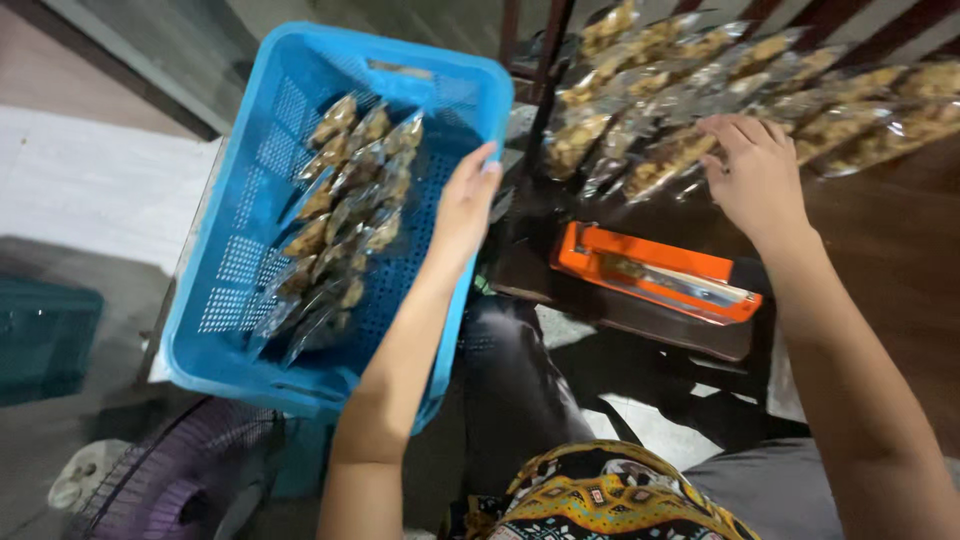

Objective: The person sits on the floor and repeatedly picks up clear plastic bags filled with snacks, seals them using an orange handheld heat sealer, and places the sealed bags into a blue plastic basket. The person continues this process for multiple bags throughout the clip.

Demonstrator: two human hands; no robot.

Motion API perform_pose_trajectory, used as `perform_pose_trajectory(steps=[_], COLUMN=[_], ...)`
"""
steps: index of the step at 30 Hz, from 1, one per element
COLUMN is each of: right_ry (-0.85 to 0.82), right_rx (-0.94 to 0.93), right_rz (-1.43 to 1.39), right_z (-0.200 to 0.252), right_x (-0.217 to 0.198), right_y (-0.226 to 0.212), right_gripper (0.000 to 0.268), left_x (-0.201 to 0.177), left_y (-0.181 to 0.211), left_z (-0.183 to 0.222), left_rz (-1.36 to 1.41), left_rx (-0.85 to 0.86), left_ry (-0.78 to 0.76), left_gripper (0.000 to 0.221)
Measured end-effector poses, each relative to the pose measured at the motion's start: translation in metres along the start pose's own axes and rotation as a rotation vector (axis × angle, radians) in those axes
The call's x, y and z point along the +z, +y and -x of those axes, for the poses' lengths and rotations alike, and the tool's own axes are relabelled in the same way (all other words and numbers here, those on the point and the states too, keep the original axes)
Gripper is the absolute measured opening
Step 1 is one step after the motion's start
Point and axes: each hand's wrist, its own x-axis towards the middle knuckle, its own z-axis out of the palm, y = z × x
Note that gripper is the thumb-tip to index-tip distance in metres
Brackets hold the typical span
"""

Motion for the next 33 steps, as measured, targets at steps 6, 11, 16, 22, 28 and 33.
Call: perform_pose_trajectory(steps=[6,11,16,22,28,33], right_ry=[0.156,0.335,0.477,0.442,0.392,0.272], right_rx=[-0.035,-0.024,-0.066,0.195,0.633,0.913], right_rz=[0.282,0.163,-0.005,-0.285,-0.593,-0.546], right_z=[0.020,0.035,0.080,0.135,0.176,0.194], right_x=[0.035,-0.004,-0.097,-0.149,-0.094,-0.044], right_y=[0.050,0.042,0.003,-0.036,-0.007,0.020], right_gripper=[0.010,0.008,0.021,0.022,0.023,0.027], left_x=[0.101,0.147,0.178,0.199,0.201,0.197], left_y=[0.085,0.098,0.114,0.106,0.018,-0.038], left_z=[0.054,0.081,0.093,0.137,0.214,0.230], left_rz=[-0.304,-0.428,-0.487,-0.412,0.229,0.179], left_rx=[0.136,0.240,0.449,0.300,-0.387,-0.741], left_ry=[-0.270,-0.294,-0.327,-0.469,-0.537,-0.356], left_gripper=[0.041,0.058,0.099,0.101,0.083,0.079])
